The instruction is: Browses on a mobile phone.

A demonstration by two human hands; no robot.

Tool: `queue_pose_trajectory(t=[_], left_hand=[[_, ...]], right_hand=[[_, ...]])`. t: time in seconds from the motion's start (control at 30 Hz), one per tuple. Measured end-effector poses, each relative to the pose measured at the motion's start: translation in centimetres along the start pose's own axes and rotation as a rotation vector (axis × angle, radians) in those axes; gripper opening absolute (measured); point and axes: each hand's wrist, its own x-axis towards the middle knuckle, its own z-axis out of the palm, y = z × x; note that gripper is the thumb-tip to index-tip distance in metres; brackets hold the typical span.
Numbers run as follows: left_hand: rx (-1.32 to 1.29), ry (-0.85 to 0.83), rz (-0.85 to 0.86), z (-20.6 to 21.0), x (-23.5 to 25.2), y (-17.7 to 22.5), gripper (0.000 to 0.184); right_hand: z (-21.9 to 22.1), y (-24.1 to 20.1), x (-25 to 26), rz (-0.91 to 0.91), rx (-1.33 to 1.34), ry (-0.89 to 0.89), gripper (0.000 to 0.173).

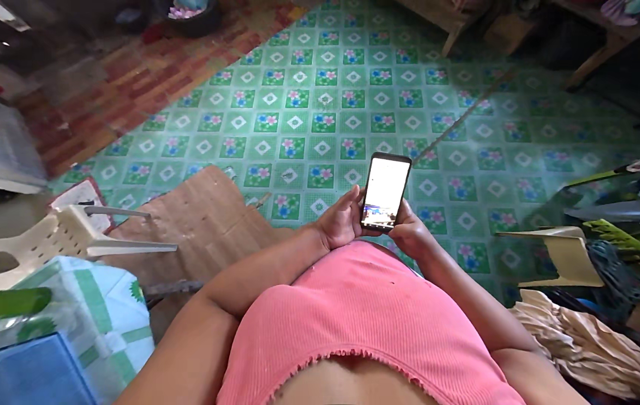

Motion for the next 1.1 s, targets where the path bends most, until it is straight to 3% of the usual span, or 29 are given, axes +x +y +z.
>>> queue_pose_trajectory(t=[0.13,0.33,0.43,0.63,0.77,0.93,1.1], left_hand=[[-0.006,0.013,-0.002,0.1,-0.1,-0.1,0.061],[-0.024,-0.025,-0.007,-0.2,-0.2,0.0,0.063],[-0.026,-0.01,-0.009,-0.2,-0.2,0.1,0.062],[-0.018,0.006,-0.019,-0.2,-0.3,0.2,0.062],[-0.034,0.02,-0.025,-0.1,-0.3,0.5,0.061],[-0.024,0.023,-0.019,0.0,-0.3,0.6,0.061],[-0.031,0.005,-0.005,0.0,-0.4,0.4,0.061]], right_hand=[[0.2,0.1,-0.1,0.043,0.056,0.037,0.084],[0.8,-0.1,0.1,0.065,0.107,0.096,0.058],[0.9,-0.1,0.2,0.06,0.07,0.133,0.059],[1.7,-0.5,0.4,0.082,0.051,0.217,0.043],[1.6,-0.4,0.4,0.075,0.057,0.197,0.047],[0.8,-0.1,0.3,0.036,0.061,0.113,0.078],[0.6,-0.1,0.1,0.014,0.048,0.017,0.083]])
